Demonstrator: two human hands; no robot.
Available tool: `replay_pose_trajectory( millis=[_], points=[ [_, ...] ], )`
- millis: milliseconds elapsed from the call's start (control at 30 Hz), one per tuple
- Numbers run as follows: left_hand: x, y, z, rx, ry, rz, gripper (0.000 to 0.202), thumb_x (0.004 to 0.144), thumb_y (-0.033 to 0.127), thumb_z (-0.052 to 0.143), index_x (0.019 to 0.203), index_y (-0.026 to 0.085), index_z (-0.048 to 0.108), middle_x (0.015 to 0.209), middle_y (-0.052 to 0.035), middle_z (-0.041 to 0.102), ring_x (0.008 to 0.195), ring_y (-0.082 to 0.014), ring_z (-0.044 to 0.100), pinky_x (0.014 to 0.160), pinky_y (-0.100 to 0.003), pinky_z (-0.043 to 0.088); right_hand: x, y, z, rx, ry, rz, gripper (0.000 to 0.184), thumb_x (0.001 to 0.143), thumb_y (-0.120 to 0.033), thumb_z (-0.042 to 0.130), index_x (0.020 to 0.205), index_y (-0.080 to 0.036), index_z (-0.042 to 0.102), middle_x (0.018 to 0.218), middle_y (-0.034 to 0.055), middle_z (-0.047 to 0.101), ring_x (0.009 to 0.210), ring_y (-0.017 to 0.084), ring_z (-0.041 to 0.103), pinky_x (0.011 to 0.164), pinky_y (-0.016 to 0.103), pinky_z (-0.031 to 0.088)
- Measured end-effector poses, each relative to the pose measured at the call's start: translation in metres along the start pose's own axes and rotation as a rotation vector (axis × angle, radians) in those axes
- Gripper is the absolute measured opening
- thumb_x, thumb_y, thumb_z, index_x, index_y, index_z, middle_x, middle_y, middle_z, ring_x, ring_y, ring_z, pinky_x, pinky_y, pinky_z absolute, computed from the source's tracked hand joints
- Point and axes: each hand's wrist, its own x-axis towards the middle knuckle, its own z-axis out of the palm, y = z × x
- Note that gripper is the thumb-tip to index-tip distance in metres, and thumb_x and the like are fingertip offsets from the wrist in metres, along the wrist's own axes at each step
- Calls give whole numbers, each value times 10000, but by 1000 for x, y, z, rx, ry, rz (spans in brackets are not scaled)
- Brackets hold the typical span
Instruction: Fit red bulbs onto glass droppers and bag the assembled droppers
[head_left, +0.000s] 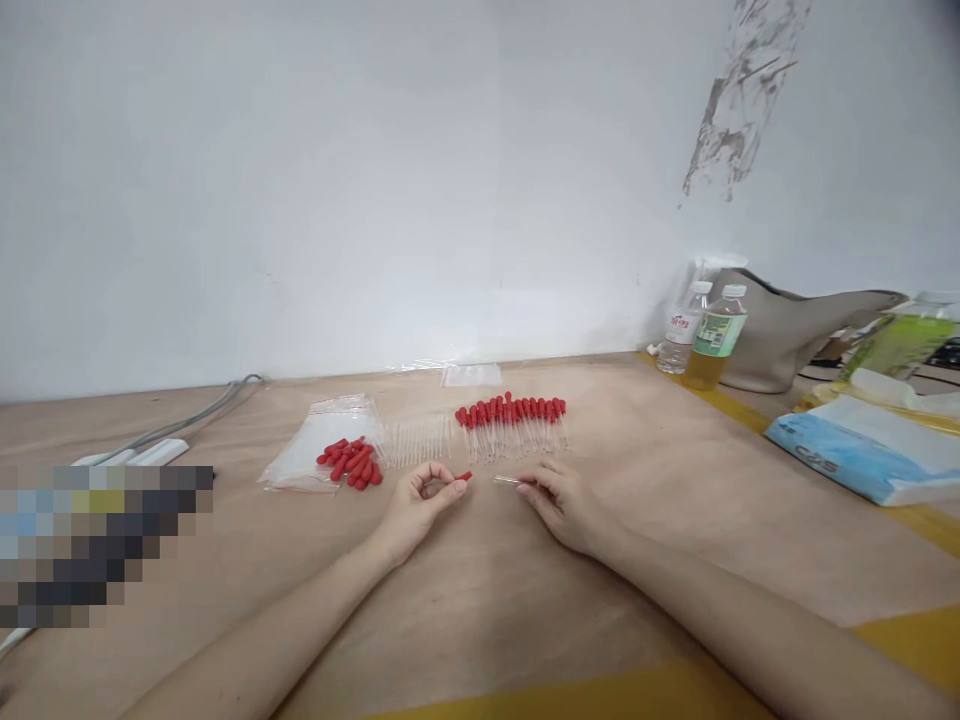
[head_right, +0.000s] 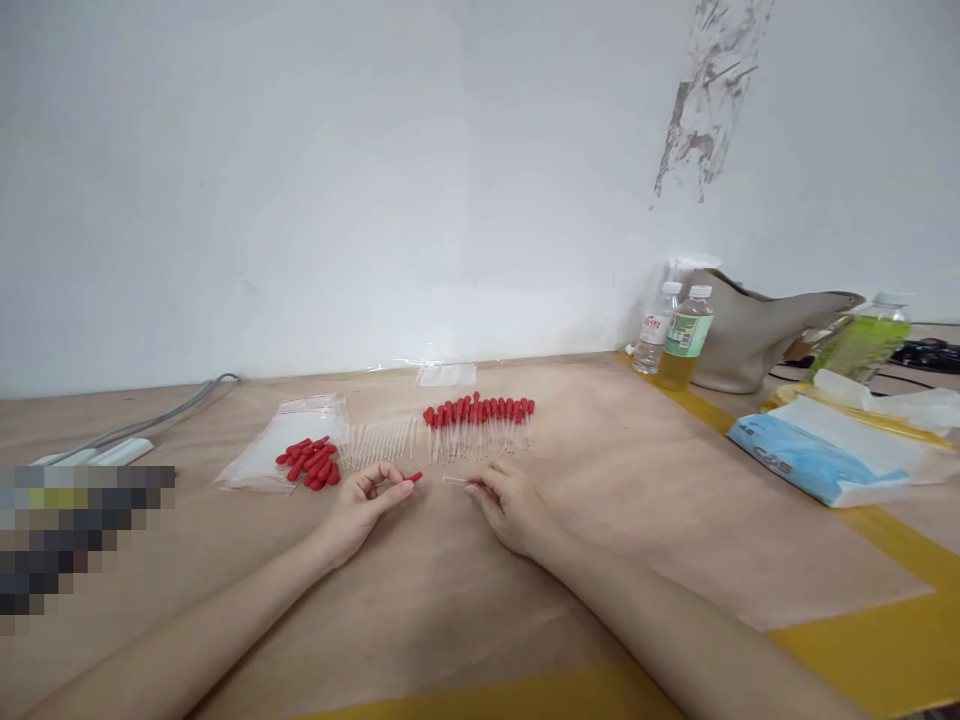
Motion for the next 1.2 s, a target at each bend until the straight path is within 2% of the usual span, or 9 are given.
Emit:
replay_pose_trajectory(
  millis=[67, 133, 300, 400, 533, 667, 800, 967, 1200],
  points=[
    [0, -3, 0, 9, -30, 27, 252, 667, 309, 648, 703, 162, 447, 631, 21, 590, 611, -112, 581, 619, -235, 442, 0, 0, 2, -18, -4, -22, 200, 838, -246, 414, 912, -191, 591, 788, 46, 572, 729, 143, 519, 667, 271, 418],
    [1, -6, 0, -4, -64, 60, 250, 680, 302, 641, 771, 166, 451, 687, 22, 583, 612, -101, 582, 628, -238, 450, 1, 0, 4, -29, 0, -36, 200, 831, -250, 430, 930, -196, 596, 797, 44, 594, 749, 149, 529, 694, 281, 417],
    [0, -11, 1, 110, -146, 78, 318, 745, 334, 570, 998, 152, 505, 850, -45, 605, 769, -154, 608, 732, -301, 466, 2, 1, 10, -43, 15, -52, 189, 823, -259, 456, 926, -204, 605, 773, 21, 615, 724, 136, 538, 696, 273, 403],
    [0, -12, 1, 249, -182, 114, 280, 780, 345, 521, 970, 144, 565, 873, -68, 631, 810, -177, 599, 739, -310, 463, 1, 0, 12, -48, 14, -70, 182, 823, -261, 462, 917, -211, 610, 774, 14, 621, 722, 132, 539, 695, 269, 390],
    [0, -11, 0, 352, -213, 191, 250, 809, 334, 481, 933, 153, 603, 850, -51, 638, 787, -163, 578, 716, -280, 449, 0, 0, 13, -77, -14, -98, 183, 832, -264, 451, 916, -221, 609, 755, 7, 627, 706, 130, 536, 700, 278, 362],
    [-3, -5, 0, 434, -217, 230, 251, 825, 330, 451, 891, 152, 616, 736, -25, 622, 675, -132, 547, 625, -236, 427, 0, 1, 12, -110, -100, -133, 188, 840, -261, 443, 931, -226, 603, 751, 3, 631, 648, 117, 529, 685, 291, 326],
    [-7, 4, 2, 545, -228, 266, 227, 825, 306, 449, 870, 169, 625, 760, -17, 611, 692, -128, 529, 626, -225, 405, 0, 4, 10, -108, -125, -170, 186, 827, -231, 465, 947, -233, 608, 755, 4, 636, 661, 120, 533, 685, 295, 305],
    [-9, 4, 1, 558, -265, 269, 216, 827, 303, 453, 877, 185, 627, 793, -17, 612, 721, -131, 534, 650, -228, 406, 1, 5, 8, -122, -133, -160, 200, 831, -243, 459, 954, -234, 617, 776, 18, 639, 675, 127, 531, 694, 301, 290],
    [-10, -2, 0, 587, -203, 334, 202, 803, 326, 495, 845, 182, 630, 779, -26, 612, 702, -135, 538, 639, -233, 414, 5, -1, 4, -164, -154, -192, 213, 836, -231, 430, 931, -248, 621, 744, -6, 645, 629, 109, 518, 704, 309, 237]
  ],
)
